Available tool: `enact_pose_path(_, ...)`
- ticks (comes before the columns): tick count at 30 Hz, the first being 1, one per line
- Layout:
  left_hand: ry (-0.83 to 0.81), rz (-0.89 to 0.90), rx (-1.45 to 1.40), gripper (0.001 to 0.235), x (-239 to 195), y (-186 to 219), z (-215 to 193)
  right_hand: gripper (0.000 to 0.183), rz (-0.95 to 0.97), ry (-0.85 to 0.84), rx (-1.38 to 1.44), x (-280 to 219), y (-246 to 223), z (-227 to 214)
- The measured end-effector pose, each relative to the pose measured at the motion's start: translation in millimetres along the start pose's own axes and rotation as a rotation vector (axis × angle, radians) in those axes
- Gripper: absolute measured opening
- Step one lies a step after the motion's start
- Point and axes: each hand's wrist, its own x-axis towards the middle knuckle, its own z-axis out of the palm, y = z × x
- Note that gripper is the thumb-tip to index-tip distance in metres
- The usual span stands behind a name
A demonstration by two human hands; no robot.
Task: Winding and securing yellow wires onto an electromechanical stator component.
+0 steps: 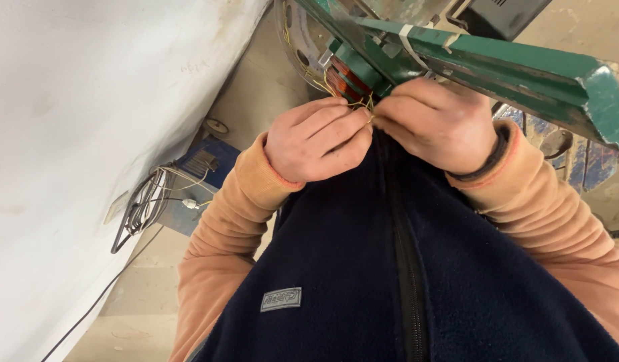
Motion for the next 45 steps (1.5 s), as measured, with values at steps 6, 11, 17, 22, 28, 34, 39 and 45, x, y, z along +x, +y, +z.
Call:
enact_pose_path(6,0.022,0.006,-0.067,0.016,0,-2,3,0.017,-0.031,0.018,0.100,-7,6,-5)
enact_pose_path(11,0.037,-0.055,-0.014,0.016,-12,6,2,0.019,0.116,0.081,-0.073,-18,2,3)
enact_pose_path(17,-0.028,-0.345,0.115,0.024,-53,30,22,0.021,0.080,0.145,-0.314,-8,-4,-1)
enact_pose_path(22,0.030,-0.451,0.187,0.023,-60,40,25,0.019,0.034,0.152,-0.325,-1,-20,-7)
enact_pose_path(28,0.023,-0.345,0.215,0.027,-62,38,20,0.019,0.094,0.240,-0.281,-26,-14,7)
enact_pose_path(34,0.038,-0.367,0.196,0.027,-59,40,21,0.020,0.132,0.247,-0.286,-25,-18,3)
enact_pose_path(39,0.094,-0.550,0.108,0.025,-58,47,25,0.017,0.081,0.230,-0.273,-4,-30,-19)
enact_pose_path(45,0.329,-1.235,-0.688,0.028,-129,55,93,0.026,0.222,0.116,-0.071,-59,-1,-51)
